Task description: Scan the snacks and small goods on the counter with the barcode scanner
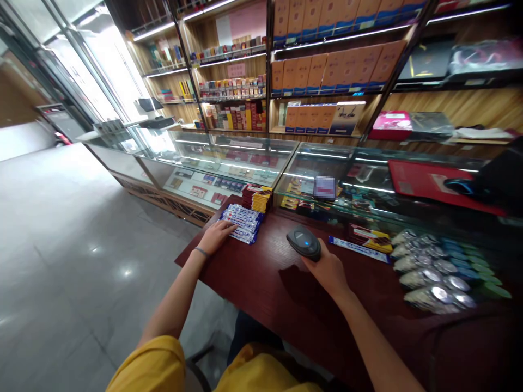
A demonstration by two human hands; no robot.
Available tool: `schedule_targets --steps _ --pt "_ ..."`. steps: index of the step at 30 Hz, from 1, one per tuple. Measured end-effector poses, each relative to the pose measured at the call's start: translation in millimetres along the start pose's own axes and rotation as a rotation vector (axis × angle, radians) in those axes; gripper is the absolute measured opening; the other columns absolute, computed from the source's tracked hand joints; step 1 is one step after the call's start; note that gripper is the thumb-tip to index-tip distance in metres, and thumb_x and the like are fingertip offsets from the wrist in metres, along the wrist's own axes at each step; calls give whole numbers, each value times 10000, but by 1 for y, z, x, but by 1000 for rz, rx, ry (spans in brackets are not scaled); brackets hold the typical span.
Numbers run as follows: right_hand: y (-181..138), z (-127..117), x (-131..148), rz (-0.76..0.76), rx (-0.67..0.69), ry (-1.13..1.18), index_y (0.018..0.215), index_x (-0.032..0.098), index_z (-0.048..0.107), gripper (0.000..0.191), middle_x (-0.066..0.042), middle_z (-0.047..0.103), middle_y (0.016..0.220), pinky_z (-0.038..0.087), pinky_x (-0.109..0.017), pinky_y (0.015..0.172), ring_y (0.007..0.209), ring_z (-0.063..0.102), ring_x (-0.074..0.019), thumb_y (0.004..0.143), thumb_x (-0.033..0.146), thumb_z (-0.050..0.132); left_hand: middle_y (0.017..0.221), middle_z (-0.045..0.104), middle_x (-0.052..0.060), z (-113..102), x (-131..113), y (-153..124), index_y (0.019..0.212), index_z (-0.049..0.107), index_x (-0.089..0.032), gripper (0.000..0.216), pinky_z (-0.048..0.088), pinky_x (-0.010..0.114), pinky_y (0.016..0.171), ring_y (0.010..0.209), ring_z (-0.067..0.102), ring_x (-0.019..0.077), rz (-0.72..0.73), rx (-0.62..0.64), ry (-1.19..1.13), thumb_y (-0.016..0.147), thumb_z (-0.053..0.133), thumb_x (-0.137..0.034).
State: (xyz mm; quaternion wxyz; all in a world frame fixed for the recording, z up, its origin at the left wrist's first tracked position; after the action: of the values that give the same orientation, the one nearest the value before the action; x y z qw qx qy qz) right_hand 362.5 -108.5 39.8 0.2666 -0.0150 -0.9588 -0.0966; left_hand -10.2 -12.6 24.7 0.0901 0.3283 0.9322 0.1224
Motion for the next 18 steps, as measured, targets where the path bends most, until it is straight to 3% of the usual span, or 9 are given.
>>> schedule_targets --steps 10,14,18 --pt "-3 -8 -5 -7 -47 -39 1213 216 538 448 -59 748 808 425 -296 567 731 720 -288 824 425 612 1253 596 108 -5 -16 7 1339 557 -258 404 478 421 988 1146 567 251 17 -136 29 947 471 -218" --pt "-8 -21 -15 36 -62 -43 1205 177 549 436 -94 749 834 450 -316 597 777 721 -314 823 381 600 1214 609 104 -4 -51 38 1297 582 -253 363 481 416 976 1115 578 246 16 -263 -27 951 478 -235" --pt "-20 -41 -38 88 -129 -5 1238 177 551 472 -101 751 851 484 -329 639 824 722 -320 814 380 590 1214 606 103 8 -104 78 1280 581 -243 341 482 410 984 1136 571 238 51 -344 -158 954 482 -242"
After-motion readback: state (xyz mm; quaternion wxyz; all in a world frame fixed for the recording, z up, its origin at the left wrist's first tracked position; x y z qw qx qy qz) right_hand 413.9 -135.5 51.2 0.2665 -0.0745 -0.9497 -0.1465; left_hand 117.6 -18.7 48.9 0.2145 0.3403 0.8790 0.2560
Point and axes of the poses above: each hand's wrist, its own y-axis towards the middle knuckle, its own z-axis out of the palm, x = y × z, the point moved 4 cm from there along y, towards the middle knuckle
